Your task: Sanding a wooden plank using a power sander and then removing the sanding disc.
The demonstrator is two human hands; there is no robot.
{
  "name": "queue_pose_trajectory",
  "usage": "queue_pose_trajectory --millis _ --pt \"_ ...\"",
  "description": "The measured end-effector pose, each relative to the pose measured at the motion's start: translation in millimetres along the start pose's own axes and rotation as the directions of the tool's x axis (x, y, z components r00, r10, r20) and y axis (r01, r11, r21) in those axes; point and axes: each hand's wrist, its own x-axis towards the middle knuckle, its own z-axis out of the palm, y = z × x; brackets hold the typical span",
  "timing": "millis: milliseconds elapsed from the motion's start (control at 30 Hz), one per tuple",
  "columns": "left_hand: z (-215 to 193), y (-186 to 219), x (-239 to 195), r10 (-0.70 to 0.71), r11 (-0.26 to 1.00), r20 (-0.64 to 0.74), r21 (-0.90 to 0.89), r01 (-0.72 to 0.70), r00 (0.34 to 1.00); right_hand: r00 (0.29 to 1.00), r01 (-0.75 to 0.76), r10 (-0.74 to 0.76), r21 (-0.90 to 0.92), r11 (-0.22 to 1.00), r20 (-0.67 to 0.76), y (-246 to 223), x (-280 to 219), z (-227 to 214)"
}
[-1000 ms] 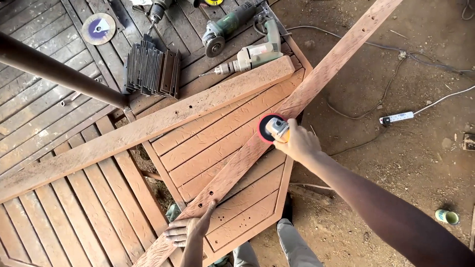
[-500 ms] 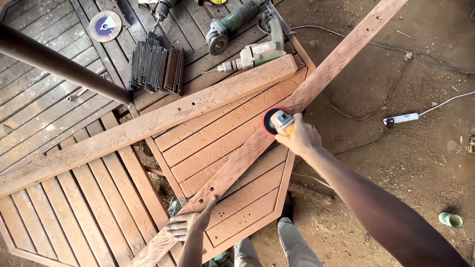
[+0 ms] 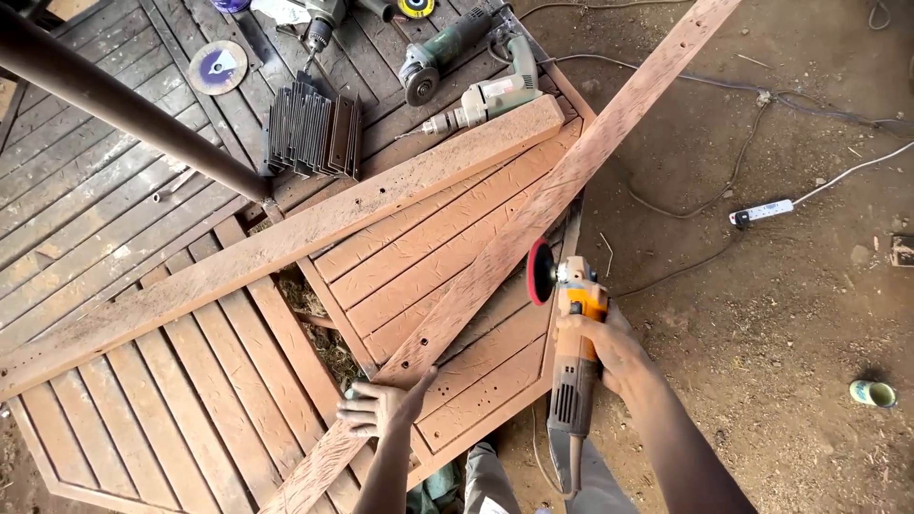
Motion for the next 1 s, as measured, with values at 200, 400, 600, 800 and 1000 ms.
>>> queue_pose_trajectory --millis 200,400,600,800,1000 --pt "4 -16 62 0.589 0.777 -0.172 0.390 -0.495 0.790 0.917 -0.012 -0.197 0.518 0.856 0.347 67 22 -45" --pt "-26 -3 116 0.711 0.696 -0.231 0.360 -0.621 0.664 0.817 -0.211 -0.258 0.684 0.698 0.516 111 45 -64" --pt "-103 53 135 0.724 0.684 -0.296 0.423 -0.594 0.623 0.814 -0.268 -0.227 0.693 0.670 0.534 141 48 -53" --pt "-94 74 145 0.642 0.760 -0.332 0.391 -0.519 0.691 0.784 -0.356 -0.245 0.737 0.575 0.570 167 64 -39" --pt "-35 18 -28 0.686 0.728 -0.102 0.071 -0.682 0.721 0.771 -0.375 -0.266 0.750 0.545 0.578 178 80 -18"
